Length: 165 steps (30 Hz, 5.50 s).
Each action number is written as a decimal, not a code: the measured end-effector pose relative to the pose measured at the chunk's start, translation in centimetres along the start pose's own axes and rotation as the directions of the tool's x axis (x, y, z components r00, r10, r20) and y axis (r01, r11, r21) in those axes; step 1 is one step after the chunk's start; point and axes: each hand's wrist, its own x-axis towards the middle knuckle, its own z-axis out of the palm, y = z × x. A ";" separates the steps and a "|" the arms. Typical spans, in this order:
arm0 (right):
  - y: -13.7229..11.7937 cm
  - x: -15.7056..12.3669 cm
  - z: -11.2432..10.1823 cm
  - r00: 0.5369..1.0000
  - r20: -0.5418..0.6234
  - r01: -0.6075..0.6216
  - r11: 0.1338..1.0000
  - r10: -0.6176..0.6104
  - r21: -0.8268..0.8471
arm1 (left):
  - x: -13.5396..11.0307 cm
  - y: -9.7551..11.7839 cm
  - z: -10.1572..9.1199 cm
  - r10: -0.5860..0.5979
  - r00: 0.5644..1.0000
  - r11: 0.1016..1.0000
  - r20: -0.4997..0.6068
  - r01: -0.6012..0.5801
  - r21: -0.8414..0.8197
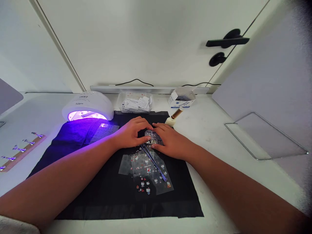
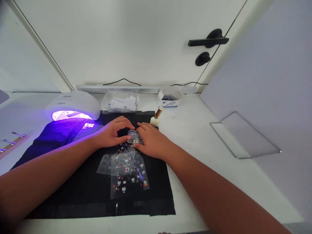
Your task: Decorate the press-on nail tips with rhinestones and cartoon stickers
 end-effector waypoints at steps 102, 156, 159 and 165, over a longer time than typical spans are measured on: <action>-0.1 0.0 -0.1 1.000 0.003 0.003 1.000 -0.003 -0.005 | -0.1 0.2 0.1 -0.109 0.982 0.983 0.155 0.083 0.163; 0.0 0.1 0.0 1.000 0.001 -0.003 1.000 0.003 -0.011 | 0.1 0.5 0.0 -0.157 0.975 0.973 0.158 0.125 0.195; 0.0 0.0 0.0 1.000 0.001 -0.010 1.000 0.010 0.001 | 0.2 0.5 0.0 -0.166 0.973 0.970 0.161 0.132 0.205; 0.0 -0.1 0.1 1.000 -0.004 -0.006 1.000 0.006 -0.004 | 0.2 0.6 0.1 -0.206 0.964 0.956 0.168 0.162 0.245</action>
